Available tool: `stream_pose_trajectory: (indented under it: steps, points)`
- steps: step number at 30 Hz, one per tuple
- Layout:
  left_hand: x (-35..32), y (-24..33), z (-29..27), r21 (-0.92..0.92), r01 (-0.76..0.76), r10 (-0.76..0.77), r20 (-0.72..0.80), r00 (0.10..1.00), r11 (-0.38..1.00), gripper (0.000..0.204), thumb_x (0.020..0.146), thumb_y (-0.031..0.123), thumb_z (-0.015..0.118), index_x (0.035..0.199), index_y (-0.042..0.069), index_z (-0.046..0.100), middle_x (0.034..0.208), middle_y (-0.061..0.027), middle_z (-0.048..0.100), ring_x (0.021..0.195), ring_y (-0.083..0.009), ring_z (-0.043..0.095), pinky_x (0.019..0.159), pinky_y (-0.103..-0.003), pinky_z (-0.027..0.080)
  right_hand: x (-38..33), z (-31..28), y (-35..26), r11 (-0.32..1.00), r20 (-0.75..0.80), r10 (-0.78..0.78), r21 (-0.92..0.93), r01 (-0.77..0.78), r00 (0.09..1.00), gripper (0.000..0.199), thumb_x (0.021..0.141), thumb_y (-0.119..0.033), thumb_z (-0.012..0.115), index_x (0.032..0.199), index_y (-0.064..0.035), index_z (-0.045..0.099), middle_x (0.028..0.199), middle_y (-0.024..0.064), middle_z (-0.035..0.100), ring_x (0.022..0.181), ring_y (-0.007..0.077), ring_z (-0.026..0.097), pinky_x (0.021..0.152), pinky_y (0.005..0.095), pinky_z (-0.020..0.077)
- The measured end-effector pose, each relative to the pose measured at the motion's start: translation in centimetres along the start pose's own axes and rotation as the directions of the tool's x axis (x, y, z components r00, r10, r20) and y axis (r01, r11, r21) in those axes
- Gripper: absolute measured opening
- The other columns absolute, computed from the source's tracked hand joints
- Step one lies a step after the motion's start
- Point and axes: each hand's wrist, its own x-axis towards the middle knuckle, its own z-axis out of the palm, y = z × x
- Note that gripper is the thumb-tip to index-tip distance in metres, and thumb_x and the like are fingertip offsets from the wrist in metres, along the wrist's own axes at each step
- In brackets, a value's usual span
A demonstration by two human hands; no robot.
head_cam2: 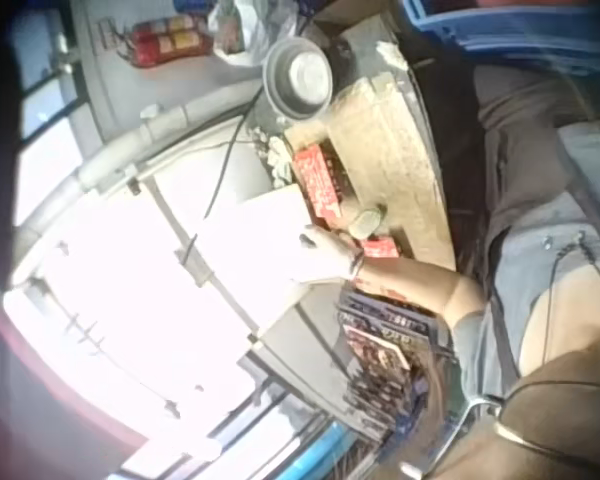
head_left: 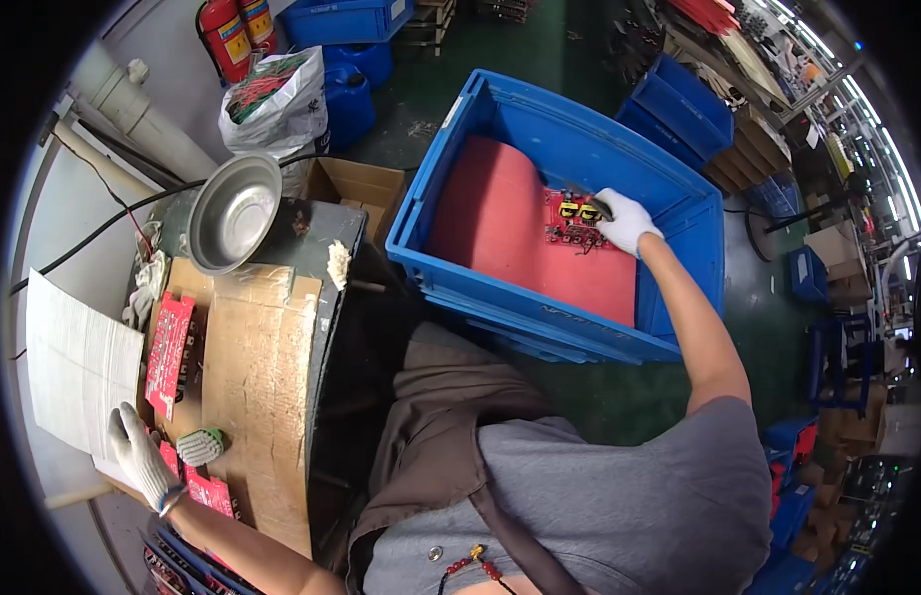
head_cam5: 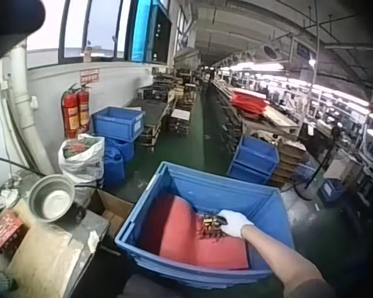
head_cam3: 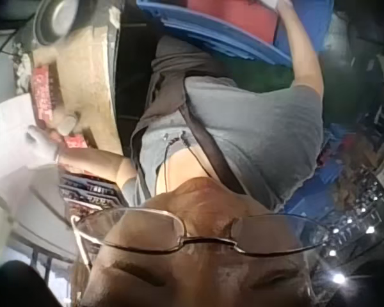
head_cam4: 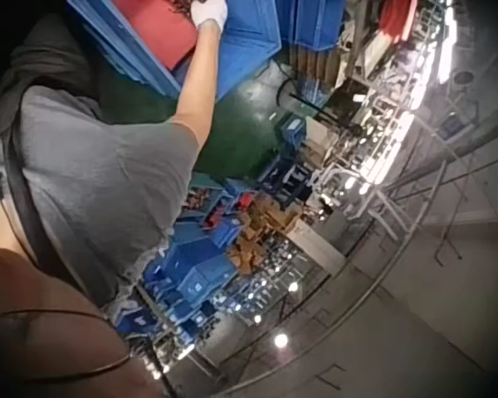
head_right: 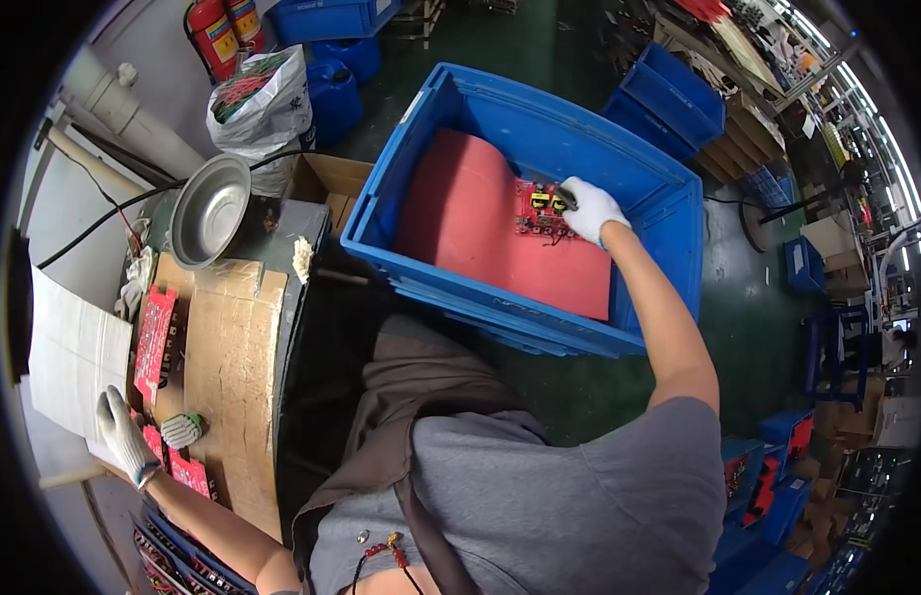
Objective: Cleaning and inspecting printed circuit boards using a brush and pliers at a workbench.
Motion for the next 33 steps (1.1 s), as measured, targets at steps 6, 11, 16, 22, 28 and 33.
stream_pose_trajectory:
  steps: [6,11,16,22,28,33]
  points:
    - [-6.9,5.9,-1.7,-0.149,0.042,-0.019,0.158,0.987,0.988,0.052,0.107,0.036,0.058,0.144,-0.001,0.054,0.124,-0.0128,0.066,0.109,-0.0174,0.065,0.083,-0.032,0.054,8.4,4.5,-1.5,0.974,0.05,-0.159,-0.153,0.165,0.986,0.04,0.088,-0.021,0.069,0.126,-0.0133,0.058,0.124,0.0186,0.065,0.119,0.0404,0.061,0.102,0.0473,0.0496]
    - [-11.2,5.7,-4.7,-0.2,0.062,-0.056,0.035,0.998,0.978,0.052,0.11,0.037,0.053,0.148,0.001,0.051,0.133,-0.0136,0.061,0.115,-0.0222,0.063,0.097,-0.035,0.05,9.2,4.2,0.9,0.99,-0.094,0.009,-0.142,-0.022,0.996,0.044,0.089,-0.022,0.069,0.13,-0.0148,0.056,0.124,0.0195,0.065,0.118,0.0409,0.063,0.101,0.0485,0.0509]
    - [-12.7,2.0,-8.8,-0.154,0.106,-0.103,0.026,0.994,0.982,0.058,0.109,0.041,0.051,0.149,0.0,0.049,0.143,-0.0132,0.058,0.123,-0.0261,0.062,0.097,-0.039,0.051,6.7,3.7,9.1,0.888,-0.117,0.388,-0.218,-0.405,0.914,0.05,0.091,-0.031,0.07,0.135,-0.0124,0.054,0.123,0.0266,0.066,0.115,0.0438,0.065,0.097,0.0524,0.0542]
    - [-11.5,4.4,-6.1,-0.228,0.049,-0.044,0.031,0.999,0.972,0.057,0.11,0.042,0.05,0.149,0.001,0.05,0.143,-0.0129,0.058,0.123,-0.0258,0.061,0.097,-0.04,0.052,5.6,9.5,14.2,0.799,-0.02,0.522,0.361,-0.48,0.853,0.055,0.078,-0.008,0.077,0.131,-0.0033,0.063,0.116,0.0191,0.073,0.103,0.0309,0.072,0.089,0.0405,0.0557]
    - [-11.0,8.2,-1.2,-0.377,0.06,-0.009,0.134,0.991,0.924,0.048,0.111,0.034,0.049,0.147,0.003,0.053,0.136,-0.0127,0.062,0.114,-0.0223,0.063,0.095,-0.036,0.052,5.5,8.1,13.2,0.714,-0.095,0.646,0.426,-0.556,0.757,0.053,0.074,-0.005,0.075,0.127,-0.0059,0.065,0.113,0.0201,0.073,0.104,0.0323,0.071,0.091,0.0418,0.055]
    - [-12.5,7.5,-2.3,-0.376,0.043,0.009,0.136,0.991,0.925,0.046,0.112,0.033,0.047,0.145,0.004,0.055,0.136,-0.0105,0.063,0.111,-0.0187,0.064,0.091,-0.033,0.053,6.6,8.8,14.2,0.683,0.045,0.682,0.318,-0.658,0.73,0.055,0.083,-0.003,0.066,0.137,-0.0077,0.058,0.126,0.0223,0.067,0.118,0.0399,0.066,0.092,0.0527,0.0557]
